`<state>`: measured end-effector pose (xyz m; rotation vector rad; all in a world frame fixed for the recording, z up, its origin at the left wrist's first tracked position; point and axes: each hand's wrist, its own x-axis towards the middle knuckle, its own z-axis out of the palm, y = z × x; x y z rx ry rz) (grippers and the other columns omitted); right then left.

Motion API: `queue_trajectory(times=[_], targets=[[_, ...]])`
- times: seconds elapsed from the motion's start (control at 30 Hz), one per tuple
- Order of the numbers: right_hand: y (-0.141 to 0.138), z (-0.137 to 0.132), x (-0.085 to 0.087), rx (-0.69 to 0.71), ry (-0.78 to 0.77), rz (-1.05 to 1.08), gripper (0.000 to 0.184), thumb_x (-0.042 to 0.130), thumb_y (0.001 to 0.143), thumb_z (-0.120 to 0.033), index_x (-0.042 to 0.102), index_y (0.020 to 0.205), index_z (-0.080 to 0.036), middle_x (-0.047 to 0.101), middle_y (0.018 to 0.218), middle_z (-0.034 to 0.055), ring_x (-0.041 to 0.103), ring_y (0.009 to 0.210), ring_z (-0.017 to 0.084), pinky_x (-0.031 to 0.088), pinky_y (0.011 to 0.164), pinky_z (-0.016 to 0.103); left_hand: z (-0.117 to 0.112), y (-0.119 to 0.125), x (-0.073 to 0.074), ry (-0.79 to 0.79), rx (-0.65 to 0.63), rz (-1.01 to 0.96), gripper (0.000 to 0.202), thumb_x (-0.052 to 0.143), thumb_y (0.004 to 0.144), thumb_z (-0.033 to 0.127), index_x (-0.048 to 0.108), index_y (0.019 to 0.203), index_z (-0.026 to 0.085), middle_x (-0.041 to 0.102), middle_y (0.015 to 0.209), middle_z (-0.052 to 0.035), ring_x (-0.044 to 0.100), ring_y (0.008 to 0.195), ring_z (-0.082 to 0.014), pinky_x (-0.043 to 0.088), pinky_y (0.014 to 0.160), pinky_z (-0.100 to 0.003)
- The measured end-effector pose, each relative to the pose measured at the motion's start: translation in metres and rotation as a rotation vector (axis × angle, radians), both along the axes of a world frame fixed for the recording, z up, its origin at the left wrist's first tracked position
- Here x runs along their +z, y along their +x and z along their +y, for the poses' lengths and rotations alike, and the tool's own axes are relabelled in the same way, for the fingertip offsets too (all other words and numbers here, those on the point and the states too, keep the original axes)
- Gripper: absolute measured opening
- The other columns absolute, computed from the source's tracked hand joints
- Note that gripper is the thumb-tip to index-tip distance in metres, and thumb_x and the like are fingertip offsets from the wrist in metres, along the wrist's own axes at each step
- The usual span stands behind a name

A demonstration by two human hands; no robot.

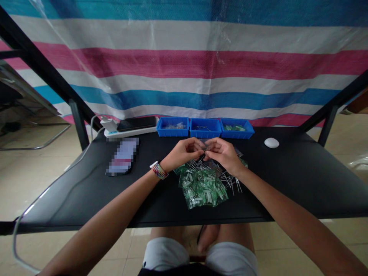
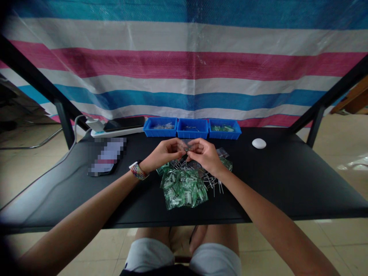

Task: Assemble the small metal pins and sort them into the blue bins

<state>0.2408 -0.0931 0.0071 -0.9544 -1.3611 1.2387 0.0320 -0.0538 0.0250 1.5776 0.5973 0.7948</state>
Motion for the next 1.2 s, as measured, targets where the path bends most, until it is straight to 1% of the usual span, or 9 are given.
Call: queue_trajectory(times=[0.13,0.27,0.37,0.5,0.6,0.73,0.93,1.07,1.2], targets=[[-0.0011,0.0004,-0.0012,0.019,-0.011,0.004,0.036,0.086,0.077,-0.032,0.066,0.103,-0.019,0.074,0.083,0.0011,0.074,0.068,0.018,0.064,0.072,0.037,0.0005,0.0000,-0.0037,0.014,0.005,0.005,0.028,0.082,0.084,0.027,0.066,0.102,0.013,0.066,0.079,0.0005,0.062,0.069,-0.0094,0.050,0.067,-0.022],[-0.0022,0.0003,-0.0016,0.062,-0.028,-0.003,0.033,0.087,0.078,-0.034,0.066,0.098,-0.019,0.074,0.084,0.0010,0.074,0.068,0.017,0.063,0.071,0.035,0.0005,-0.0005,-0.0081,0.038,0.027,0.030,0.024,0.081,0.082,0.025,0.064,0.095,0.014,0.064,0.080,0.0007,0.060,0.070,-0.0094,0.048,0.067,-0.022],[-0.0027,0.0010,-0.0026,0.069,-0.040,0.000,0.032,0.086,0.081,-0.038,0.065,0.097,-0.020,0.073,0.084,0.0011,0.074,0.067,0.017,0.062,0.068,0.034,-0.0003,-0.0012,-0.0071,0.038,0.034,0.051,0.023,0.079,0.083,0.027,0.061,0.092,0.015,0.062,0.078,0.0013,0.058,0.067,-0.0099,0.047,0.064,-0.023],[-0.0030,0.0025,-0.0042,0.023,-0.007,-0.011,0.034,0.088,0.080,-0.042,0.065,0.091,-0.020,0.071,0.080,-0.0001,0.072,0.061,0.015,0.061,0.062,0.032,-0.0012,-0.0020,-0.0021,0.029,0.046,0.063,0.023,0.077,0.084,0.032,0.061,0.089,0.015,0.061,0.075,0.0018,0.058,0.065,-0.0107,0.047,0.062,-0.023],[-0.0027,0.0026,-0.0046,0.004,0.015,-0.029,0.036,0.089,0.079,-0.044,0.064,0.090,-0.020,0.071,0.082,0.0004,0.071,0.061,0.015,0.062,0.062,0.032,-0.0007,-0.0022,-0.0008,0.036,0.066,0.093,0.025,0.076,0.084,0.036,0.061,0.086,0.015,0.062,0.071,0.0015,0.059,0.063,-0.0113,0.045,0.060,-0.023],[-0.0029,0.0022,-0.0057,0.002,0.011,-0.040,0.038,0.091,0.077,-0.042,0.064,0.092,-0.020,0.072,0.086,0.0017,0.072,0.064,0.016,0.064,0.064,0.034,0.0015,-0.0022,-0.0041,0.054,0.079,0.152,0.026,0.076,0.084,0.037,0.063,0.082,0.014,0.060,0.066,0.0019,0.055,0.059,-0.0103,0.041,0.057,-0.023],[-0.0070,0.0004,-0.0065,-0.011,0.019,-0.042,0.033,0.091,0.074,-0.037,0.068,0.092,-0.021,0.071,0.078,-0.0004,0.070,0.062,0.015,0.061,0.059,0.031,0.0024,-0.0033,-0.0074,0.069,0.039,0.138,0.018,0.074,0.084,0.029,0.063,0.082,0.015,0.063,0.069,0.0014,0.058,0.061,-0.0109,0.045,0.060,-0.023],[-0.0070,-0.0013,-0.0027,-0.008,-0.012,-0.044,0.037,0.095,0.071,-0.039,0.069,0.090,-0.020,0.069,0.070,-0.0019,0.067,0.054,0.014,0.057,0.052,0.029,-0.0001,-0.0039,-0.0037,0.067,0.019,0.113,0.023,0.073,0.089,0.035,0.061,0.084,0.016,0.063,0.069,0.0016,0.059,0.063,-0.0115,0.046,0.062,-0.023],[-0.0057,-0.0026,0.0003,0.001,-0.008,-0.053,0.039,0.096,0.071,-0.041,0.069,0.089,-0.020,0.069,0.067,-0.0024,0.065,0.049,0.014,0.053,0.048,0.028,-0.0025,-0.0040,0.0005,0.066,0.016,0.109,0.030,0.076,0.089,0.042,0.062,0.083,0.016,0.062,0.068,0.0018,0.059,0.063,-0.0117,0.046,0.061,-0.023]])
